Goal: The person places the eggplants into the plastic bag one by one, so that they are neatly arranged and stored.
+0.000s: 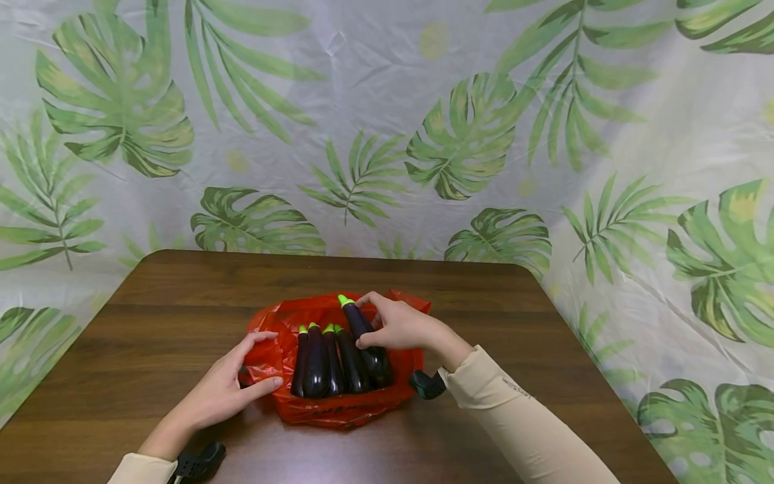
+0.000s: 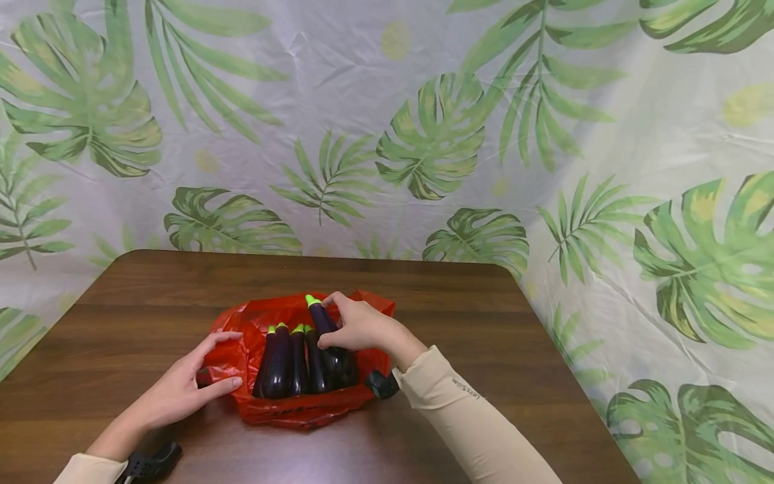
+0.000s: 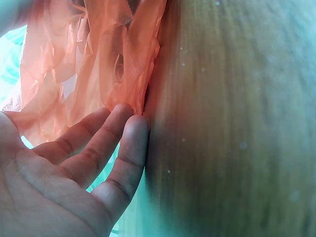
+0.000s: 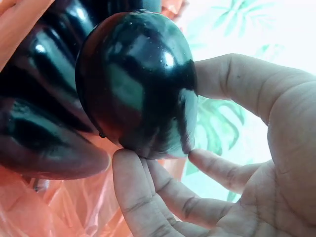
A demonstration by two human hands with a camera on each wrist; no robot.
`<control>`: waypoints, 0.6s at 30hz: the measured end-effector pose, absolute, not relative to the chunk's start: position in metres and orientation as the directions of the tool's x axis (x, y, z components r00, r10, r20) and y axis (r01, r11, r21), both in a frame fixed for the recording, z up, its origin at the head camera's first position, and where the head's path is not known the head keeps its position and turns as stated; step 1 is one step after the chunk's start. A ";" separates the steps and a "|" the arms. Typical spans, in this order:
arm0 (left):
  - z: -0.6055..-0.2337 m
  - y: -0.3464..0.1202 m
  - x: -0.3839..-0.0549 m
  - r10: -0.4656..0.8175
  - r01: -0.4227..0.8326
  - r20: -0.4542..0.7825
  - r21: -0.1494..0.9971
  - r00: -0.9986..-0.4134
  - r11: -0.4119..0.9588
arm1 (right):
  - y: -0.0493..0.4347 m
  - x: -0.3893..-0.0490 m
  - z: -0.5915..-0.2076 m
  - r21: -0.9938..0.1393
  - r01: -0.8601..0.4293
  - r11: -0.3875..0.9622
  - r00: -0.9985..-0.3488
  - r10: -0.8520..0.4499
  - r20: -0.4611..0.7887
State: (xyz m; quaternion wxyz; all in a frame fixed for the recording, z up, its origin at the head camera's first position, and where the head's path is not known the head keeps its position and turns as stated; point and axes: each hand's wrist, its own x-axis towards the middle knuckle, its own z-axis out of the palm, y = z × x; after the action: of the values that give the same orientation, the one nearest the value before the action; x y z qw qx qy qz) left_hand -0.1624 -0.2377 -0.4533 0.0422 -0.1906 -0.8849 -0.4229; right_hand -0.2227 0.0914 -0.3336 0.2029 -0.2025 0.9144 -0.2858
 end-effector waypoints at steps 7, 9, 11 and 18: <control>-0.454 -0.238 -0.163 0.305 0.381 0.242 0.725 -0.921 0.574 | 0.091 -0.225 -0.338 -0.591 -0.255 0.765 -0.837 -0.481 -0.261; -0.454 -0.238 -0.164 0.305 0.379 0.240 0.726 -0.922 0.573 | 0.092 -0.225 -0.341 -0.586 -0.257 0.768 -0.836 -0.481 -0.264; -0.453 -0.238 -0.164 0.308 0.381 0.240 0.730 -0.920 0.567 | 0.092 -0.225 -0.344 -0.584 -0.258 0.770 -0.834 -0.482 -0.267; -0.452 -0.238 -0.164 0.307 0.372 0.231 0.740 -0.923 0.560 | 0.093 -0.222 -0.353 -0.580 -0.260 0.772 -0.831 -0.485 -0.272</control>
State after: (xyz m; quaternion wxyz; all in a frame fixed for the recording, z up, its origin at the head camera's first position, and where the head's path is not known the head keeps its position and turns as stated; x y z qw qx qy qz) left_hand -0.1637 -0.2384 -0.4522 0.0379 -0.1922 -0.8823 -0.4279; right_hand -0.2217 0.0935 -0.3533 0.2077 -0.2029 0.9181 -0.2697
